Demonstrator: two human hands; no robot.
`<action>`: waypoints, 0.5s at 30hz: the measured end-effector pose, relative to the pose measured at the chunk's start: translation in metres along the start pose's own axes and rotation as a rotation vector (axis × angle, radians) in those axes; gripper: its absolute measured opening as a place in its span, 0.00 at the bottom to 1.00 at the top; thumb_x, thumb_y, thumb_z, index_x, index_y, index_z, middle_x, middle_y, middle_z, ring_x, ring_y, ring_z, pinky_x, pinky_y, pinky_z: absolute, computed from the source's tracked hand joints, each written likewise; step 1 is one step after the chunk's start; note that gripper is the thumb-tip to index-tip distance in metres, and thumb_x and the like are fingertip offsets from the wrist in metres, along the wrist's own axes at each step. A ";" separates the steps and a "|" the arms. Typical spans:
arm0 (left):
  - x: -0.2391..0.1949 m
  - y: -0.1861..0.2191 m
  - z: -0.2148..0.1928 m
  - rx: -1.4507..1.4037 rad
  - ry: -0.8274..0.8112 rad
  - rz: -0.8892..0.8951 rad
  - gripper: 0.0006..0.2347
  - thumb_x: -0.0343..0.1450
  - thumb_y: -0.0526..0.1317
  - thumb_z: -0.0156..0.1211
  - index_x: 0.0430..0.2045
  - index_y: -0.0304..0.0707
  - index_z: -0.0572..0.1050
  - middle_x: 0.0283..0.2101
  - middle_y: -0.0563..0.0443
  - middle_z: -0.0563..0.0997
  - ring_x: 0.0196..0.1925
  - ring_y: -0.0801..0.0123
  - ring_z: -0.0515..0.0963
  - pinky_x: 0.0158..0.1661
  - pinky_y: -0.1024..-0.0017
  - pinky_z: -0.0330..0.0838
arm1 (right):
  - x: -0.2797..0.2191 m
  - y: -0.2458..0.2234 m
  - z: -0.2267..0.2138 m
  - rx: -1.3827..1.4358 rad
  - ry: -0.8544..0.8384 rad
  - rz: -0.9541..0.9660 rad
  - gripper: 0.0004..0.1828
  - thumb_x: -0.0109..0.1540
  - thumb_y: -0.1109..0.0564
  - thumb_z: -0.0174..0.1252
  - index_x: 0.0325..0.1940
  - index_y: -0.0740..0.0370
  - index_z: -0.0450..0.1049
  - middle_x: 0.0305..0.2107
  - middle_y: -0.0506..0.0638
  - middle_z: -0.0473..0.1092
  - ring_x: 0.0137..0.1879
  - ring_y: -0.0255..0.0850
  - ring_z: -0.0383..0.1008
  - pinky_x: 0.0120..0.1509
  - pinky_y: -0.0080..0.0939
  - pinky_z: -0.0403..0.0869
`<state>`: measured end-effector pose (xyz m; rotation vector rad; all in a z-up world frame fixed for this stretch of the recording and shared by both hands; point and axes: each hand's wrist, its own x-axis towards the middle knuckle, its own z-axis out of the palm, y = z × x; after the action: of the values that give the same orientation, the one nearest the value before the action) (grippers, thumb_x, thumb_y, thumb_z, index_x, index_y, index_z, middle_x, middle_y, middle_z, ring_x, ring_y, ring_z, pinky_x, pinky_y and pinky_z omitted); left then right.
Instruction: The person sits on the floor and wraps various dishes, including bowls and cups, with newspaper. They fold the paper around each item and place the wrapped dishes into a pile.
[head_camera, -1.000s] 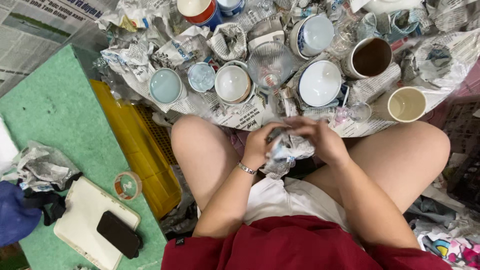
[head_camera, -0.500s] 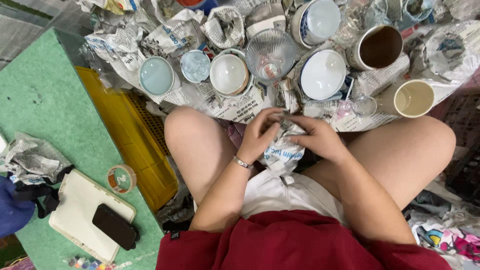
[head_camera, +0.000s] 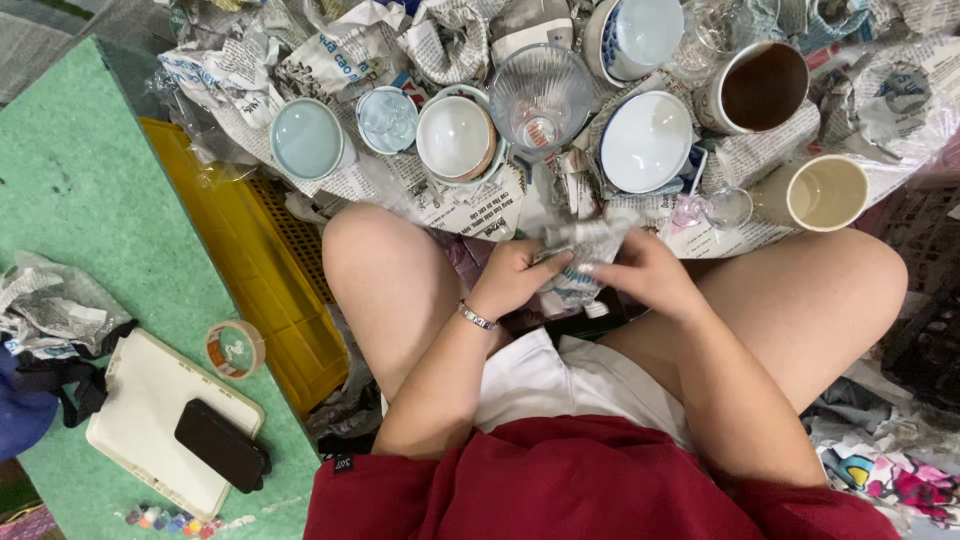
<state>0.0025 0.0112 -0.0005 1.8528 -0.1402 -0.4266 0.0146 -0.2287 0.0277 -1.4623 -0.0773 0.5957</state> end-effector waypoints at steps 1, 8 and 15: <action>0.000 -0.002 0.000 0.002 0.018 0.018 0.16 0.73 0.46 0.63 0.25 0.28 0.79 0.20 0.52 0.77 0.22 0.77 0.73 0.27 0.71 0.69 | 0.000 0.009 0.000 -0.078 -0.013 0.099 0.26 0.62 0.61 0.66 0.65 0.66 0.72 0.52 0.53 0.75 0.55 0.37 0.74 0.59 0.38 0.74; -0.003 -0.009 0.007 -0.179 0.190 -0.072 0.21 0.77 0.47 0.59 0.16 0.29 0.73 0.16 0.57 0.70 0.21 0.79 0.64 0.23 0.70 0.61 | 0.005 0.038 0.009 0.168 0.104 -0.189 0.38 0.62 0.63 0.62 0.73 0.63 0.52 0.62 0.58 0.65 0.66 0.42 0.70 0.67 0.40 0.72; 0.002 0.001 0.015 -0.231 0.370 -0.070 0.19 0.76 0.45 0.58 0.18 0.28 0.75 0.16 0.57 0.72 0.20 0.80 0.65 0.22 0.71 0.61 | 0.001 0.011 0.025 -0.083 0.119 -0.413 0.31 0.59 0.59 0.70 0.61 0.60 0.62 0.68 0.62 0.59 0.71 0.48 0.64 0.71 0.46 0.70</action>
<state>-0.0010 -0.0027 -0.0034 1.6792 0.2177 -0.1352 0.0016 -0.2061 0.0203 -1.5038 -0.3052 0.1707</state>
